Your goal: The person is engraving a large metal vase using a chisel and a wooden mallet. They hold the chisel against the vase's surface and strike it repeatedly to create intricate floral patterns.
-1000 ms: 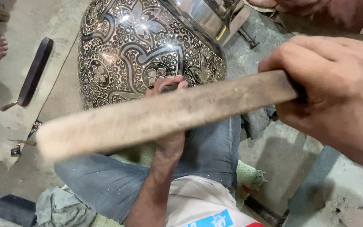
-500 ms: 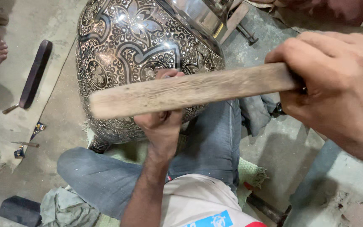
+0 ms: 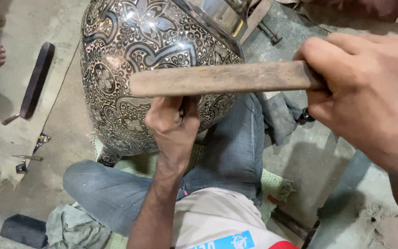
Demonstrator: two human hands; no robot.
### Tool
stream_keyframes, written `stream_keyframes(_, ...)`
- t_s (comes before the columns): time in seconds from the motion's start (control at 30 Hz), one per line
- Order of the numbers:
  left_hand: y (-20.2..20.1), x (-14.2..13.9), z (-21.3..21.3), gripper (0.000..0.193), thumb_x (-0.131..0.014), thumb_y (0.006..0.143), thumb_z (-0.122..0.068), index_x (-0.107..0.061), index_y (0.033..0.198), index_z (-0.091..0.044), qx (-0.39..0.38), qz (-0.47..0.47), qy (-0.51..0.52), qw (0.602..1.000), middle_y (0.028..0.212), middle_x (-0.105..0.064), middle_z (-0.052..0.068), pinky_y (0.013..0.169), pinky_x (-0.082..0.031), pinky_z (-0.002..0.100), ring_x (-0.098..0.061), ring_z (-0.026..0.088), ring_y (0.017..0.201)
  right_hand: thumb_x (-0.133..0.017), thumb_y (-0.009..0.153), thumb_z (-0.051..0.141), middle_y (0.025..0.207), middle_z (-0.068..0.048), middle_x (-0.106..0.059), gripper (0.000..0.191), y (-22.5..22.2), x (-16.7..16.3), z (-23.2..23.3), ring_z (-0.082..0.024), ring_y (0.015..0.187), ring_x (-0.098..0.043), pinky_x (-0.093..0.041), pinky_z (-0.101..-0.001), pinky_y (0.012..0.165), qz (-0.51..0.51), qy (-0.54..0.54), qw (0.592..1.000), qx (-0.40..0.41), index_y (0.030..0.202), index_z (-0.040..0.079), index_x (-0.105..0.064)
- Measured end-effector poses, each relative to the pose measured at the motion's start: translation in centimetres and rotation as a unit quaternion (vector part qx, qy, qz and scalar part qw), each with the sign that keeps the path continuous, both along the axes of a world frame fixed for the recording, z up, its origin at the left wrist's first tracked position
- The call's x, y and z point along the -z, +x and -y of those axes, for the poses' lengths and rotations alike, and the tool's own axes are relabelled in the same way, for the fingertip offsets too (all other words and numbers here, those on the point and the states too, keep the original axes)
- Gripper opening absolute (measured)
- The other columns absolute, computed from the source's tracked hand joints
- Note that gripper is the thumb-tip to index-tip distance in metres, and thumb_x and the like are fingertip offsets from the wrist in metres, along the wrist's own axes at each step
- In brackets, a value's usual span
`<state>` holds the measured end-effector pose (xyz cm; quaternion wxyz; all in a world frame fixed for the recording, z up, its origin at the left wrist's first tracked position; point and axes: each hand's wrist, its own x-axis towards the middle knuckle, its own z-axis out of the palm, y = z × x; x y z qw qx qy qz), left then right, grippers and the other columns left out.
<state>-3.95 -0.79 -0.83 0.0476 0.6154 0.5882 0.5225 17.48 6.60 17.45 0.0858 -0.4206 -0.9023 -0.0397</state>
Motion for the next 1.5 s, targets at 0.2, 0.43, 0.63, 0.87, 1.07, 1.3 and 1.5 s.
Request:
stream_keyframes(0.2,-0.4,-1.4,-0.3,0.021,-0.071,0.091,0.004,-0.067,0.111,0.001,0.047,0.020,0.001,0.999,0.091,-0.073,0.011,0.067,-0.056,0.035,-0.070,0.019,0.075,-0.078,0.079,0.006,0.073,-0.008,-0.065,0.015,0.0,0.3,0.3,-0.025,0.065,-0.066,-0.050,-0.0377,0.058,-0.011,0.006,1.000,-0.001,0.090,0.006,-0.069)
stream_keyframes(0.43,-1.2,-2.1,-0.5,0.017,-0.076,0.095,0.001,-0.068,0.109,-0.006,0.076,0.004,-0.032,0.997,0.090,-0.069,0.007,0.069,-0.053,0.035,-0.066,0.021,0.076,-0.078,0.083,0.006,0.078,-0.007,-0.065,0.017,1.7,2.7,0.7,-0.024,0.068,-0.065,-0.049,-0.0371,0.061,-0.049,0.000,0.999,0.023,0.097,0.008,-0.068)
stream_keyframes(0.63,-1.4,-3.0,-1.1,0.020,-0.077,0.095,-0.001,-0.071,0.111,-0.008,0.087,-0.023,-0.061,0.994,0.088,-0.068,0.005,0.070,-0.053,0.037,-0.065,0.020,0.077,-0.076,0.084,0.002,0.076,-0.010,-0.064,0.015,2.3,4.0,0.8,-0.027,0.065,-0.064,-0.047,-0.0390,0.058,-0.103,-0.010,0.994,0.025,0.095,0.007,-0.066)
stream_keyframes(0.87,-1.4,-3.8,-1.2,0.020,-0.080,0.097,-0.004,-0.070,0.115,-0.006,0.099,-0.017,-0.065,0.993,0.089,-0.070,0.006,0.070,-0.054,0.038,-0.065,0.020,0.077,-0.075,0.093,0.005,0.076,-0.010,-0.062,0.011,2.8,5.1,1.5,-0.026,0.067,-0.064,-0.047,-0.0350,0.060,-0.123,-0.041,0.989,0.073,0.097,0.006,-0.065)
stream_keyframes(1.07,-1.6,-3.9,-1.2,0.023,-0.076,0.098,-0.001,-0.069,0.120,-0.005,0.128,-0.015,-0.067,0.989,0.094,-0.071,0.008,0.072,-0.055,0.038,-0.067,0.022,0.080,-0.074,0.087,0.003,0.071,-0.011,-0.061,0.011,2.6,5.4,1.8,-0.026,0.062,-0.062,-0.044,-0.0377,0.056,-0.120,-0.031,0.989,0.077,0.094,0.005,-0.065)
stream_keyframes(1.3,-1.8,-4.4,-1.8,0.026,-0.082,0.095,-0.007,-0.071,0.118,-0.004,0.131,-0.036,-0.105,0.985,0.084,-0.068,0.010,0.069,-0.054,0.041,-0.066,0.027,0.077,-0.074,0.087,0.004,0.062,-0.008,-0.062,0.007,2.3,6.0,2.0,-0.020,0.051,-0.059,-0.043,-0.0372,0.047,-0.074,-0.044,0.991,0.105,0.089,0.006,-0.067)
stream_keyframes(1.5,-2.2,-5.1,-2.3,0.023,-0.069,0.096,0.001,-0.067,0.119,-0.002,0.204,-0.032,-0.019,0.978,0.106,-0.072,0.012,0.087,-0.060,0.040,-0.070,0.026,0.101,-0.072,0.078,0.002,0.062,-0.006,-0.063,0.010,1.9,6.9,2.3,-0.018,0.051,-0.058,-0.041,-0.0349,0.045,-0.072,0.013,0.993,0.097,0.085,0.007,-0.066)
